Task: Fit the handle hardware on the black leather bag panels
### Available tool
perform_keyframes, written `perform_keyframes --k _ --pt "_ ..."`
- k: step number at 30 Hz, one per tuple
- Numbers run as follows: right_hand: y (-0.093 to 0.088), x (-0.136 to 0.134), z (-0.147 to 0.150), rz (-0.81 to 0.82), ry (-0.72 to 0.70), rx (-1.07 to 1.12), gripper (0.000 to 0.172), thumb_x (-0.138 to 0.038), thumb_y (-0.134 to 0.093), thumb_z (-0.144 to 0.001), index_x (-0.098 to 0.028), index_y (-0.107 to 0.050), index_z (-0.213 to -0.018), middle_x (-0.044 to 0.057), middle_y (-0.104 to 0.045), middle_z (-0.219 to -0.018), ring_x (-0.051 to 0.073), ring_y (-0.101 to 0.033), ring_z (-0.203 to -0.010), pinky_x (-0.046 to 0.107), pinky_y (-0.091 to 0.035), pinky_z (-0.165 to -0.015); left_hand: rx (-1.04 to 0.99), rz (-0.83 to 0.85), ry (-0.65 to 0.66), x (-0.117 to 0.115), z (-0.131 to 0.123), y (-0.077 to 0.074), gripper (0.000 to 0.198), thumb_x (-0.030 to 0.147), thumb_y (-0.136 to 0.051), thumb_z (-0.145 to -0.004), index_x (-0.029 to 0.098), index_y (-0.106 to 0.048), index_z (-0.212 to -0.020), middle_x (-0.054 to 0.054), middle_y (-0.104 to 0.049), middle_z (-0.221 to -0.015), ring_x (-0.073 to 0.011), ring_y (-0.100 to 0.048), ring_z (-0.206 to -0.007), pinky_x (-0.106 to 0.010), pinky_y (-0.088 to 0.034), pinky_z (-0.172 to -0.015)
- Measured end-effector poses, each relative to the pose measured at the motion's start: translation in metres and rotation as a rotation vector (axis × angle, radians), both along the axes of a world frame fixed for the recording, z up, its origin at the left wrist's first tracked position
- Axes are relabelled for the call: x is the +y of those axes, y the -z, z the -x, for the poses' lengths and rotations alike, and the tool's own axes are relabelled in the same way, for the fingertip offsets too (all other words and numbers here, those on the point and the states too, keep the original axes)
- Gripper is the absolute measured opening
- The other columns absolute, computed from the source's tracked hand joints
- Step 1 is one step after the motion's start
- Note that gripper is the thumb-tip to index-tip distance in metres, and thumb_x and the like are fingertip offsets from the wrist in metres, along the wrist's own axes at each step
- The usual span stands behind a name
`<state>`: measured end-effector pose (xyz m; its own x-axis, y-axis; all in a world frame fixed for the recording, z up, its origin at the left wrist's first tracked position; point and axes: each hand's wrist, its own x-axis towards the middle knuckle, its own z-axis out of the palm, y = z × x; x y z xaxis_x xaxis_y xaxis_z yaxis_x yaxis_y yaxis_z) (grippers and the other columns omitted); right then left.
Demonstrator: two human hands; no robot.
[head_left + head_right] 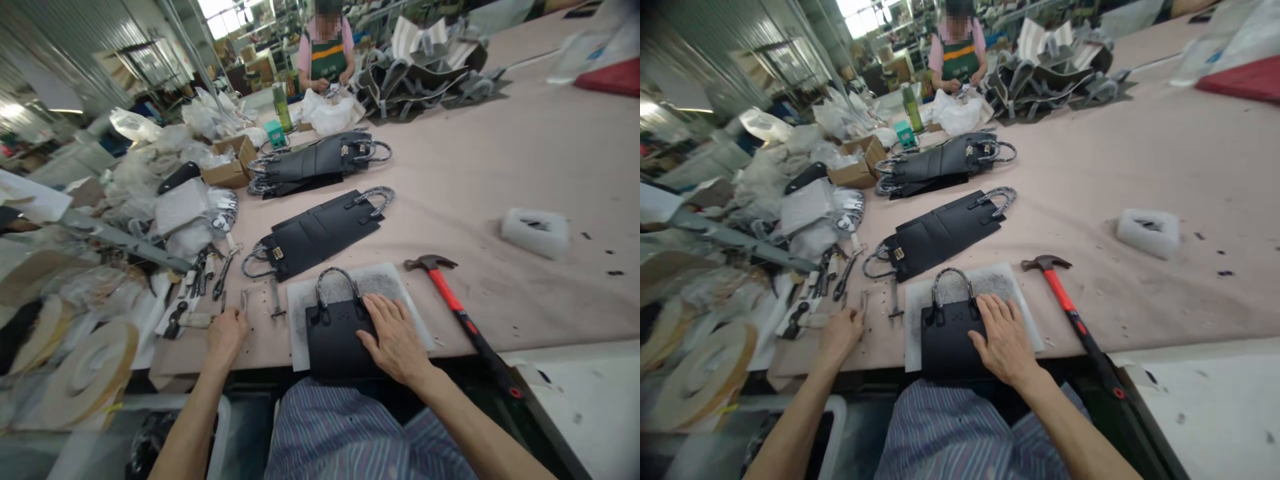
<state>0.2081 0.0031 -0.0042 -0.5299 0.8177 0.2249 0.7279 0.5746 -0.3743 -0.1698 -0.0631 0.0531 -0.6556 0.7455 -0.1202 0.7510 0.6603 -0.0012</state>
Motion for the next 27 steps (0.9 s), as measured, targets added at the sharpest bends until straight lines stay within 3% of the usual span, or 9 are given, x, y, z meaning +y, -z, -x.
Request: perform_keyframes --k 5,11,14,18,21,24,27 --pt "0.005 0.002 0.0 -0.031 -0.006 -0.016 0.058 -0.039 -0.052 -0.098 -0.015 -0.041 -0.149 0.015 -0.051 -0.152 0.034 -0.041 -0.142 0.055 -0.023 -0.12 0.124 -0.093 0.064 0.004 -0.011 0.005 0.031 0.028 -0.045 -0.095 0.017 -0.073 -0.1 -0.018 -0.075 -0.108 -0.0325 -0.071 -0.097 -0.039 -0.052 -0.081" --pt "0.004 0.001 0.001 -0.047 -0.002 -0.053 0.056 -0.04 -0.05 -0.099 -0.014 -0.042 -0.148 0.015 -0.052 -0.151 0.032 -0.041 -0.142 0.053 -0.024 -0.12 -0.254 -0.1 0.128 0.04 -0.025 0.015 0.029 0.039 -0.055 -0.092 0.02 -0.076 -0.086 -0.011 -0.078 -0.089 -0.0261 -0.072 -0.089 -0.032 -0.049 -0.075" --pt "0.008 0.002 0.001 -0.074 -0.007 -0.039 0.056 -0.042 -0.05 -0.099 -0.015 -0.043 -0.147 0.014 -0.053 -0.149 0.032 -0.043 -0.141 0.053 -0.025 -0.12 -0.272 -0.024 0.112 0.049 -0.037 0.021 0.027 0.04 -0.06 -0.09 0.019 -0.075 -0.082 -0.012 -0.077 -0.088 -0.0264 -0.072 -0.09 -0.032 -0.048 -0.075" --pt "0.014 0.003 0.0 -0.118 -0.011 -0.004 0.056 -0.044 -0.046 -0.1 -0.017 -0.043 -0.148 0.014 -0.056 -0.147 0.033 -0.046 -0.138 0.054 -0.027 -0.118 -0.272 -0.038 0.134 0.042 -0.045 0.024 0.024 0.034 -0.056 -0.093 0.02 -0.075 -0.086 -0.011 -0.078 -0.091 -0.0253 -0.072 -0.094 -0.031 -0.049 -0.079" --pt "0.016 0.004 0.0 -0.137 -0.021 0.012 0.055 -0.045 -0.044 -0.1 -0.017 -0.043 -0.148 0.014 -0.056 -0.146 0.034 -0.048 -0.137 0.055 -0.029 -0.116 -0.17 -0.109 0.087 0.028 -0.029 0.021 0.026 0.029 -0.049 -0.096 0.02 -0.074 -0.096 -0.012 -0.077 -0.099 -0.0267 -0.072 -0.098 -0.033 -0.05 -0.082" --pt "0.017 0.004 0.0 -0.138 -0.032 0.018 0.056 -0.046 -0.043 -0.1 -0.017 -0.043 -0.147 0.015 -0.056 -0.146 0.035 -0.048 -0.136 0.056 -0.03 -0.115 0.002 -0.15 -0.048 0.016 0.008 0.018 0.03 0.025 -0.044 -0.098 0.018 -0.071 -0.109 -0.017 -0.075 -0.112 -0.0309 -0.071 -0.102 -0.039 -0.052 -0.085" --pt "0.016 0.005 0.001 -0.127 -0.027 0.016 0.056 -0.046 -0.044 -0.1 -0.016 -0.043 -0.147 0.015 -0.056 -0.146 0.035 -0.047 -0.137 0.057 -0.03 -0.116 -0.008 -0.098 -0.157 0.015 0.051 0.016 0.022 0.023 -0.053 -0.091 0.015 -0.071 -0.1 -0.021 -0.075 -0.108 -0.036 -0.071 -0.103 -0.044 -0.053 -0.085"
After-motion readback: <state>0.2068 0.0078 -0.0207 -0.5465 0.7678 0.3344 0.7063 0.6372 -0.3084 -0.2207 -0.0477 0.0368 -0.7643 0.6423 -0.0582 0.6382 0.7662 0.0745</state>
